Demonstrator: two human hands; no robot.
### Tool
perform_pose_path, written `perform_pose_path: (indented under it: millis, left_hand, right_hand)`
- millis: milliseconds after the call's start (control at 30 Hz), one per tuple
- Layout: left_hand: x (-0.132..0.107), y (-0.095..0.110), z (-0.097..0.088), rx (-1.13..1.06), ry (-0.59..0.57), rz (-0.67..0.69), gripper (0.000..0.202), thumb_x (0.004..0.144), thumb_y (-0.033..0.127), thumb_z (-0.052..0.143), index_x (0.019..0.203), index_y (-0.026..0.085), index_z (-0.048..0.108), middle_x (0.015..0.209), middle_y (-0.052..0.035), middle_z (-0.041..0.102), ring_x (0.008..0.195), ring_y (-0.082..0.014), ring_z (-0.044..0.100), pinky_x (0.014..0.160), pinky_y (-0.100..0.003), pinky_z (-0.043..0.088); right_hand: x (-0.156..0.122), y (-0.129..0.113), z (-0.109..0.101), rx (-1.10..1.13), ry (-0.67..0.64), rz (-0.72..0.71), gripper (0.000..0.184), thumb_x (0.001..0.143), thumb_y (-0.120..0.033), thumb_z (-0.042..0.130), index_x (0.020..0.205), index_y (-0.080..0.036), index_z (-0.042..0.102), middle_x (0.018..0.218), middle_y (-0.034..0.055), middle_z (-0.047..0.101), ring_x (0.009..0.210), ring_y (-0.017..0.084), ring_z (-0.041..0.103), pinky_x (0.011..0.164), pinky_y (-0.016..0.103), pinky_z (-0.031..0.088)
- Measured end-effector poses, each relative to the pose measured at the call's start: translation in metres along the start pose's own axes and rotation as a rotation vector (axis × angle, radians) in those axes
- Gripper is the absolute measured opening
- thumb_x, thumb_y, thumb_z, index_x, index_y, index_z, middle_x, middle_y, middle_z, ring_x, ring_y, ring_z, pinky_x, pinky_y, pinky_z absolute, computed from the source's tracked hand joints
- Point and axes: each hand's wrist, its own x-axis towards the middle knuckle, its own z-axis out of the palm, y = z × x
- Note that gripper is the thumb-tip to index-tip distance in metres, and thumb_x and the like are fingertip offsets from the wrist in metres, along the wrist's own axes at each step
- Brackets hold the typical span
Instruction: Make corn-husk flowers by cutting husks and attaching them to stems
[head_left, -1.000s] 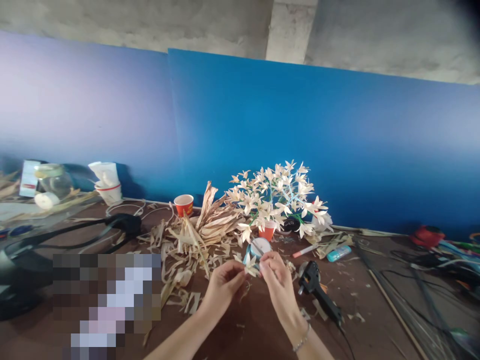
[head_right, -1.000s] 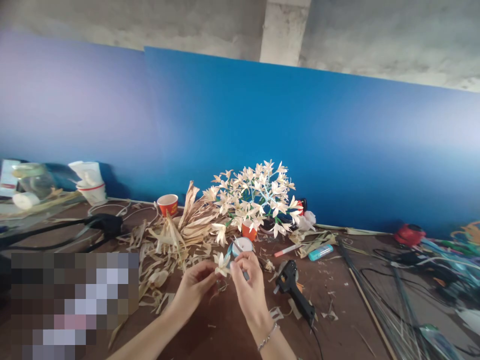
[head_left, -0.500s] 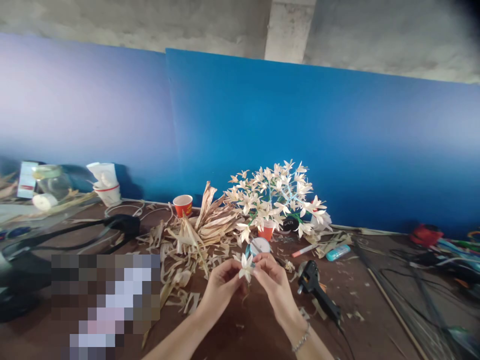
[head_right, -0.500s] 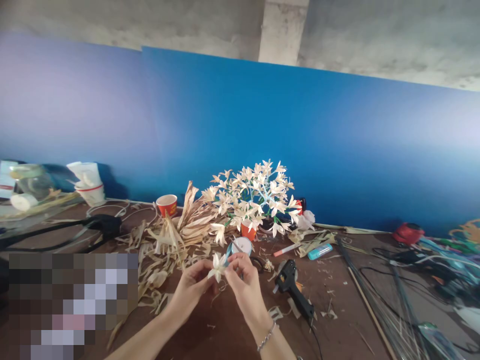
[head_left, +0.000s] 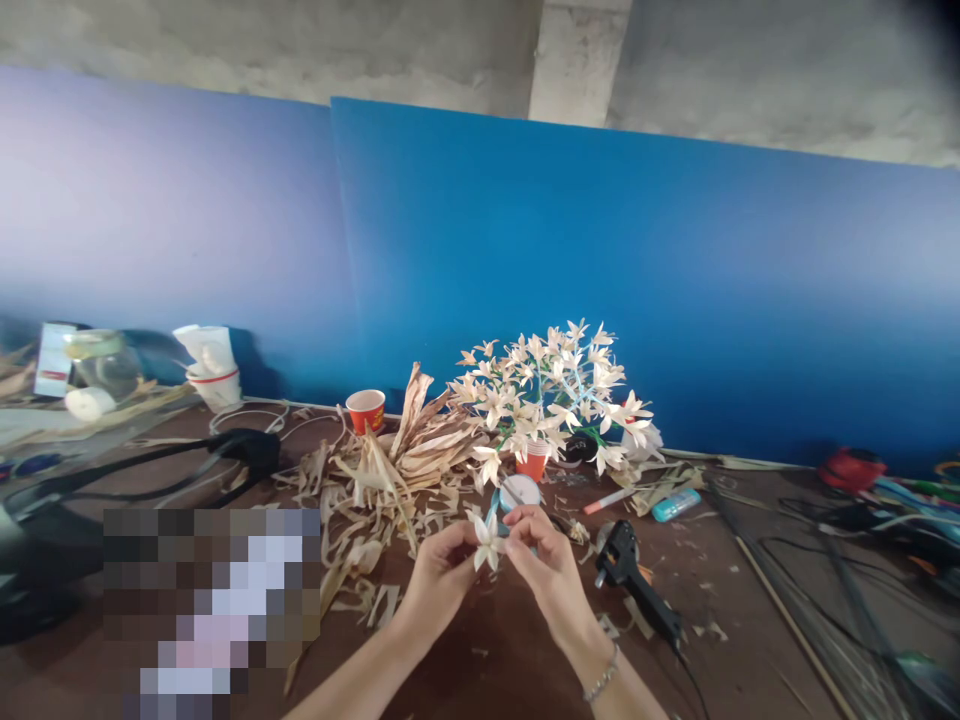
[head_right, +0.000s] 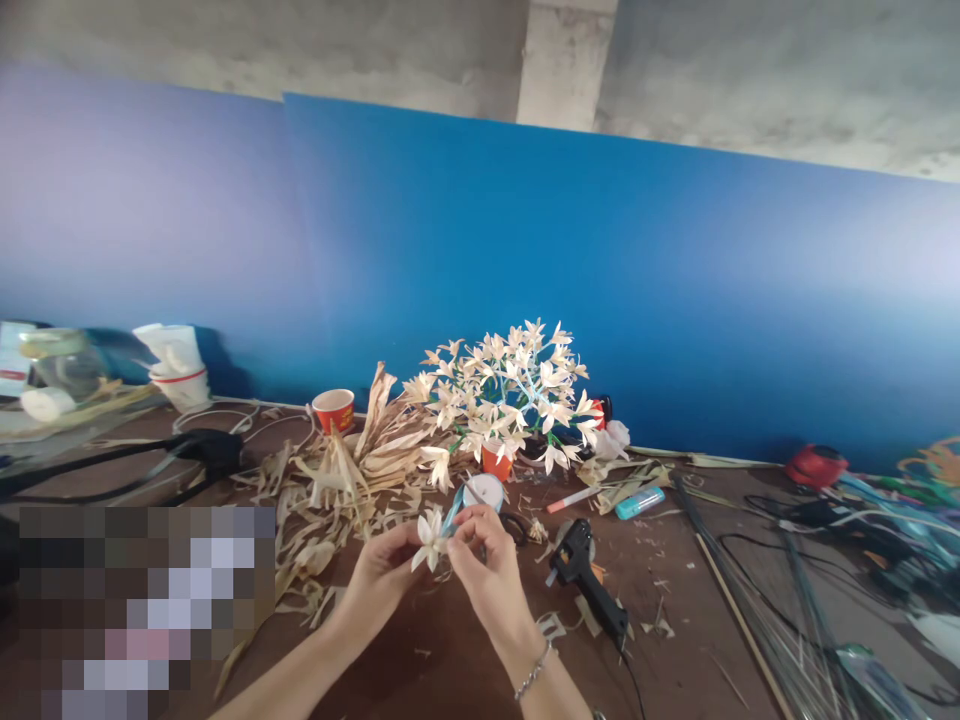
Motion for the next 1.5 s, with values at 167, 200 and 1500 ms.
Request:
perform_pose_path:
  millis: [167, 200, 1500]
  left_hand:
    - [0.000, 0.000, -0.003, 0.071, -0.023, 0.073, 0.020, 0.066, 0.031, 0.067, 0.060, 0.013, 0.060, 0.058, -0.0006, 0.051, 0.056, -0.0101, 0.042, 0.053, -0.019, 0.036]
    - [0.000, 0.000, -0.003, 0.079, -0.027, 0.080, 0.019, 0.067, 0.030, 0.066, 0.060, 0.013, 0.060, 0.058, -0.0005, 0.051, 0.056, -0.0102, 0.041, 0.053, -0.019, 0.035]
    - [0.010, -0.007, -0.013, 0.183, 0.146, 0.270, 0.013, 0.070, 0.021, 0.059, 0.059, 0.016, 0.054, 0.070, 0.0006, 0.043, 0.060, -0.0101, 0.038, 0.053, -0.020, 0.032]
  right_hand:
    - [-0.001, 0.000, 0.000, 0.036, -0.020, -0.005, 0.018, 0.077, -0.024, 0.052, 0.060, -0.018, 0.048, 0.086, 0.0033, 0.053, 0.081, 0.016, 0.051, 0.071, 0.026, 0.039]
    - [-0.001, 0.000, 0.000, 0.043, -0.025, -0.004, 0.018, 0.078, -0.025, 0.052, 0.061, -0.018, 0.048, 0.086, 0.0032, 0.052, 0.081, 0.016, 0.051, 0.071, 0.026, 0.039]
    - [0.013, 0.051, -0.031, -1.070, 0.021, 0.086, 0.027, 0.069, -0.006, 0.046, 0.091, -0.014, 0.059, 0.090, 0.0107, 0.061, 0.091, 0.023, 0.054, 0.082, 0.030, 0.037]
